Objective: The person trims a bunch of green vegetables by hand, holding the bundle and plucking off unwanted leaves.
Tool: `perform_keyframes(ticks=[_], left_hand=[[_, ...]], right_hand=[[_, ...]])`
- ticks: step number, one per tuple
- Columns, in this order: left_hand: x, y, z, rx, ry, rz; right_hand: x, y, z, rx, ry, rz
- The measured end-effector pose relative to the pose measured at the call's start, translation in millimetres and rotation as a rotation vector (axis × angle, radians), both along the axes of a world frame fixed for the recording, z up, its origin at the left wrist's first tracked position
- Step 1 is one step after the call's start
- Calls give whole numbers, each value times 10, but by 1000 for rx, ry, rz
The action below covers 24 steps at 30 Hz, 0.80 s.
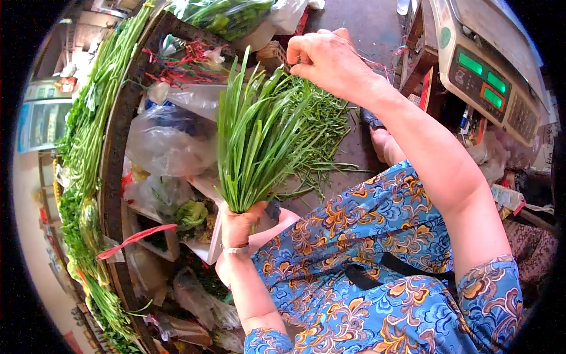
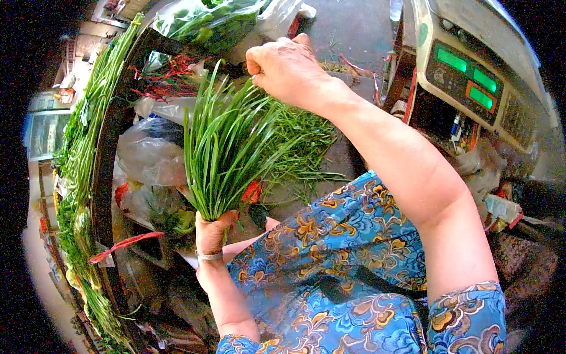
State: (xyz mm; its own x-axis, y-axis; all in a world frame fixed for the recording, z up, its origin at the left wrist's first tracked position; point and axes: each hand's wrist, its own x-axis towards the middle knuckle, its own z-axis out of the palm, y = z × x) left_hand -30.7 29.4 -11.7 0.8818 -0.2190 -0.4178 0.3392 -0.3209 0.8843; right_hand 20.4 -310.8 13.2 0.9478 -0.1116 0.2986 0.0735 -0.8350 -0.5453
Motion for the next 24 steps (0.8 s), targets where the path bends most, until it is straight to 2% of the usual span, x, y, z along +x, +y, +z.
perform_keyframes(ticks=[2, 10, 12, 15, 19, 22, 24], left_hand=[[21, 61, -47, 13, 6, -77], [7, 63, -12, -37, -2, -37], [5, 83, -24, -22, -17, -63], [-1, 97, -14, -26, -16, -51], [-12, 154, -11, -76, -21, -82], [-20, 197, 13, -86, 43, -69], [-20, 208, 27, -66, 47, -50]], right_hand=[[7, -4, -11, -8, 24, -5], [15, -54, -203, -111, -6, -92], [71, -112, -207, 38, 6, -69], [117, -153, -212, 75, 105, -14], [205, -153, -329, 200, 50, 103], [188, -128, -286, 415, 95, 199], [201, -148, -276, 337, 160, 213]])
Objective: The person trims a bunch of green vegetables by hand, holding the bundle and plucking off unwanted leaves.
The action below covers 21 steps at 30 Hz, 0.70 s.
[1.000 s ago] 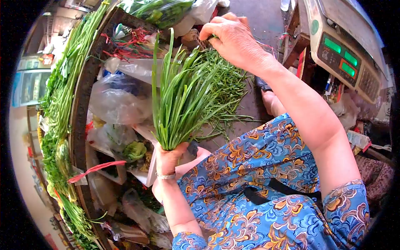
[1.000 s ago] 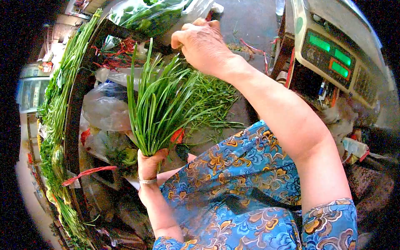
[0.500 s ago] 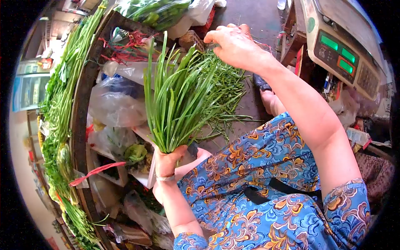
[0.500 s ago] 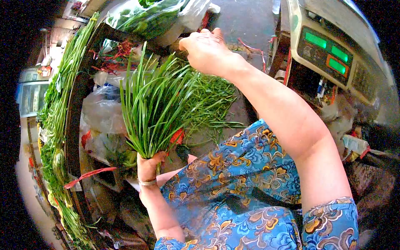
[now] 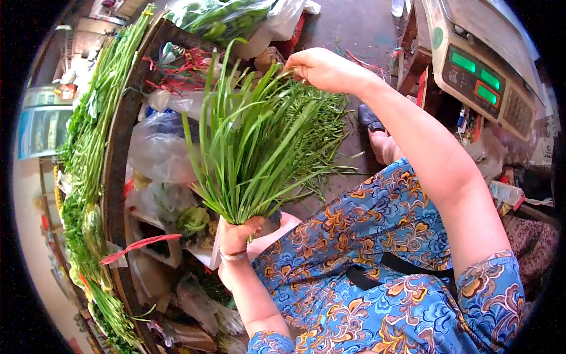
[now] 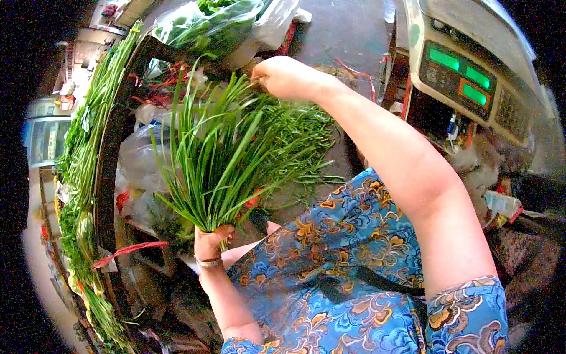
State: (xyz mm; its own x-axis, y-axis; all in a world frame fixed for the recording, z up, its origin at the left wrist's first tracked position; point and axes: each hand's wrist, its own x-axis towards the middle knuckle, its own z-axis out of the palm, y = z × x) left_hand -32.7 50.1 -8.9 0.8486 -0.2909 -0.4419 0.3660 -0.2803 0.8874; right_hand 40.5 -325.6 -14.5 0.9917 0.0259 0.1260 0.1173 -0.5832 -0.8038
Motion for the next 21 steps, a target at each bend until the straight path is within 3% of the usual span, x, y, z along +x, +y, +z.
perform_keyframes(ticks=[3, 5, 14, 18, 21], left_hand=[[4, -18, 22, -21, -5, 22], [18, -6, 10, -103, 10, 3], [-8, -81, 12, -139, 26, 0], [-7, -101, 16, -87, 28, -12], [21, -85, -24, -63, 25, -60]], right_hand=[[22, -34, -89, -143, 9, 53], [-15, -11, -124, -279, -184, -145], [125, -18, -19, 8, -250, -402], [7, 67, 190, 72, -499, -348], [-106, 281, 257, 96, -561, -80]])
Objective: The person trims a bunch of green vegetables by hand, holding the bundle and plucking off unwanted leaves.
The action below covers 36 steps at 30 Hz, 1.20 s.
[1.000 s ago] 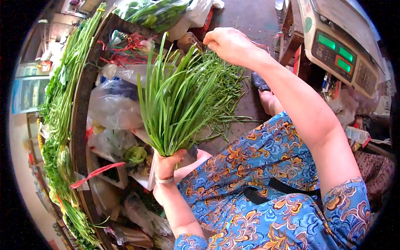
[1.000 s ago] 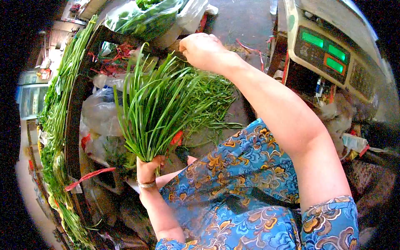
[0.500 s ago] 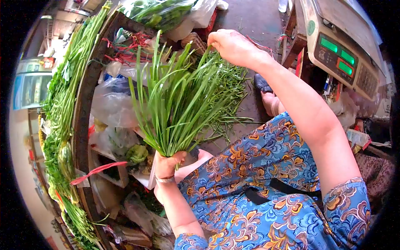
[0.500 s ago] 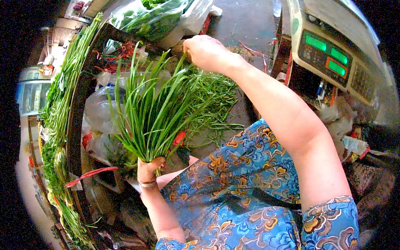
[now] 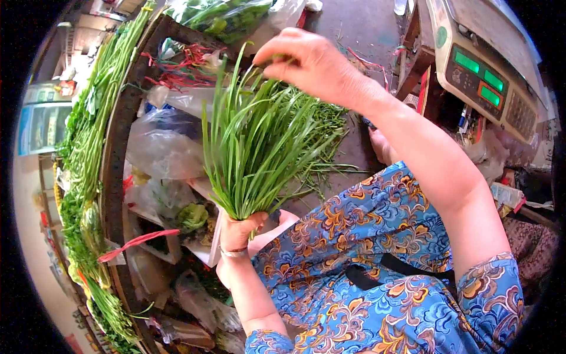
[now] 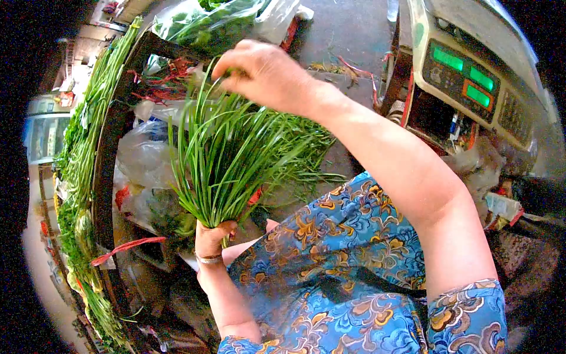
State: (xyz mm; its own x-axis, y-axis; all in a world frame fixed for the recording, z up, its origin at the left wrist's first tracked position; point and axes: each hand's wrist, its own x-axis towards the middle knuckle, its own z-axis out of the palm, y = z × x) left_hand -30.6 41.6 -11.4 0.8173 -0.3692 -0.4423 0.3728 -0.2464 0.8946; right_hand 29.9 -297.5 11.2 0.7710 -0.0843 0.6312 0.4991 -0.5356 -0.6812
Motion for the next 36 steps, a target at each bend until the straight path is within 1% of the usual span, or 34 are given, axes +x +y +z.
perform_keyframes(ticks=[1, 4, 6, 8, 11, 14, 16, 19, 20, 23, 25, 26, 28, 30, 32, 33, 36], left_hand=[[3, -33, 27, 6, 50, 31], [-6, -54, 9, -37, 54, 36], [-15, -70, -10, -41, 47, 47], [-9, -69, -13, -40, 61, 19], [-29, -89, -8, -26, 39, 21], [-19, -78, -10, -31, 38, 6], [-13, -42, -30, -31, 42, -3], [-30, -38, -26, -31, 36, -3], [-36, -40, -21, -28, 28, 1], [-31, -24, -38, -56, 69, -24], [-42, -66, -23, -49, 67, -25], [-45, -84, -21, -43, 64, -26], [-49, -102, -22, -44, 75, -38], [-64, -144, -5, -33, 70, -41], [-66, -141, 2, -20, 88, -55], [-67, -138, 7, -5, 105, -67], [-80, -173, 24, -20, 99, -65]], right_hand=[[-32, 72, 1, -29, 20, 56], [-91, 229, -3, -92, 78, 202], [-81, 308, -62, -162, 18, 185], [-98, 325, -72, -166, 72, 178], [-85, 317, -64, -80, 73, 208], [-83, 261, -86, -82, 88, 225], [-96, 228, -72, -117, 80, 180], [-32, 167, -48, -43, 114, 31], [31, 148, -103, 43, 38, 2], [25, 116, -2, 48, 0, -17], [18, 117, 46, 132, 202, 42], [29, 118, 24, 133, 203, 39], [56, 131, -61, 7, 93, 46], [46, 121, -73, -29, 134, 49], [5, 110, -22, -111, 384, 55], [9, 113, -25, -150, 413, 68], [6, 122, -53, -149, 428, 135]])
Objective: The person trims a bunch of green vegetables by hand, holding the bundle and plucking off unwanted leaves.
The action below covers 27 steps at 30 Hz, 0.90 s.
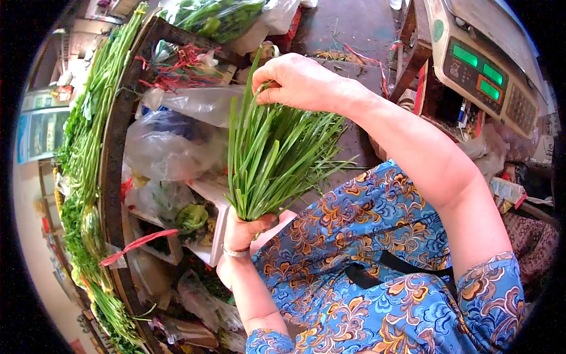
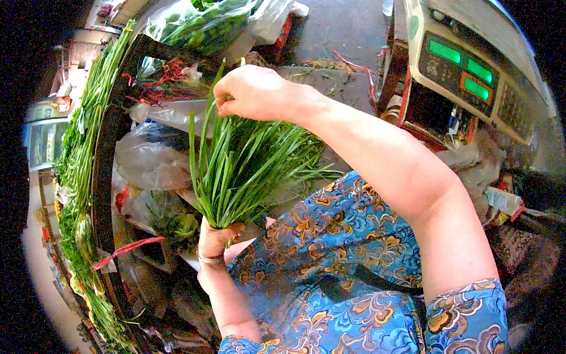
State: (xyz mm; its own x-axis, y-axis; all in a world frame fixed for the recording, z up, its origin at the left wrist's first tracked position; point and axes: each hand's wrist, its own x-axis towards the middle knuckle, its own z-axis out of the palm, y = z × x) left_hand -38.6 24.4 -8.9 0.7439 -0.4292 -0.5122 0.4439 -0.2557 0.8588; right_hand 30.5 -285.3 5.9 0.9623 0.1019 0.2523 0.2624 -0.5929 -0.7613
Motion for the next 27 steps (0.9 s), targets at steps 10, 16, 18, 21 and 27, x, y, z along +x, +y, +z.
perform_keyframes(ticks=[10, 16, 18, 21, 27], left_hand=[[87, 100, -70, -24, -18, -82], [81, 68, -73, 19, -39, -8], [57, 15, -21, -12, -22, 85], [68, 38, -26, -14, -2, 85], [71, 50, -18, -4, 16, 66]], right_hand=[[-32, 62, 4, 150, -257, 179], [-70, 49, 100, 285, -55, 168], [-63, 79, 55, 516, 36, 255], [-44, 122, 40, 710, 223, 336], [-82, 140, 62, 579, 241, 281]])
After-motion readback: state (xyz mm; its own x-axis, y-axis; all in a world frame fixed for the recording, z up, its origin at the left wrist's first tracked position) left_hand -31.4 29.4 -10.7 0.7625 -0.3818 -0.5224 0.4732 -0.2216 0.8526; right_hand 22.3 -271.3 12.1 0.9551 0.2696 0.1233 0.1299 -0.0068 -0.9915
